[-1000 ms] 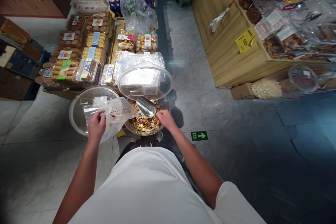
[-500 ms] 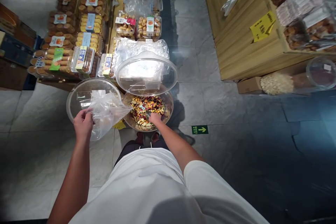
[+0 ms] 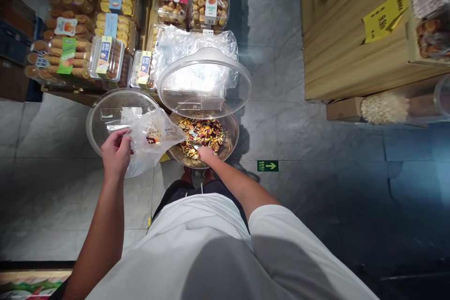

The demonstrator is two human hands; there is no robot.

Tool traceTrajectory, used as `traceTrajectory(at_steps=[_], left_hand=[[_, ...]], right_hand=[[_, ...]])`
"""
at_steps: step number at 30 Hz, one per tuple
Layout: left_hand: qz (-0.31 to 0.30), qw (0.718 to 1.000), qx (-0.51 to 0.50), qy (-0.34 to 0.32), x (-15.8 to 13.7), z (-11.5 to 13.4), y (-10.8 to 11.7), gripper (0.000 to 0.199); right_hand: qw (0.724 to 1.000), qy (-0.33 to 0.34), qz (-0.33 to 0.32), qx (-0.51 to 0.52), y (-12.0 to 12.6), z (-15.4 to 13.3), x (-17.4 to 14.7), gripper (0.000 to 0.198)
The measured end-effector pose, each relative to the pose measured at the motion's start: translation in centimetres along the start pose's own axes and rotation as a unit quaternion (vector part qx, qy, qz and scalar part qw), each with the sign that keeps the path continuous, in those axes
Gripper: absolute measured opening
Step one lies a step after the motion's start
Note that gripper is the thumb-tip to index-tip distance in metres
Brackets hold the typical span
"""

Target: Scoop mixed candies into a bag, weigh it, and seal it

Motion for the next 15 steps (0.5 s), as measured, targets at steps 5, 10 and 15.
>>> traceTrajectory(at_steps=[5, 10, 15], left_hand=[[0.002, 1.000, -0.011, 0.013, -0.1, -0.1, 0.1, 0.036], [-0.005, 1.000, -0.001, 0.019, 0.1, 0.8, 0.7, 0.037], [0.004, 1.000, 0.011, -0.005, 0.6, 0.9, 1.2, 0.037]], right_hand=[[1.000, -0.022, -0.016, 0.008, 1.1, 0.8, 1.0, 0.038], [0.999, -0.031, -0.023, 0.009, 1.8, -0.5, 0.6, 0.036], [0.998, -0.030, -0.040, 0.031, 0.9, -2.2, -0.8, 0.034]])
Point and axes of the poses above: each hand's wrist, its own x-axis towards the middle knuckle, its own y-axis out of the back of the hand, z = x × y, the point moved 1 cm from there along x, towards the middle knuckle, and after that the axes turned 6 degrees about -y, right-handed, at the moved point
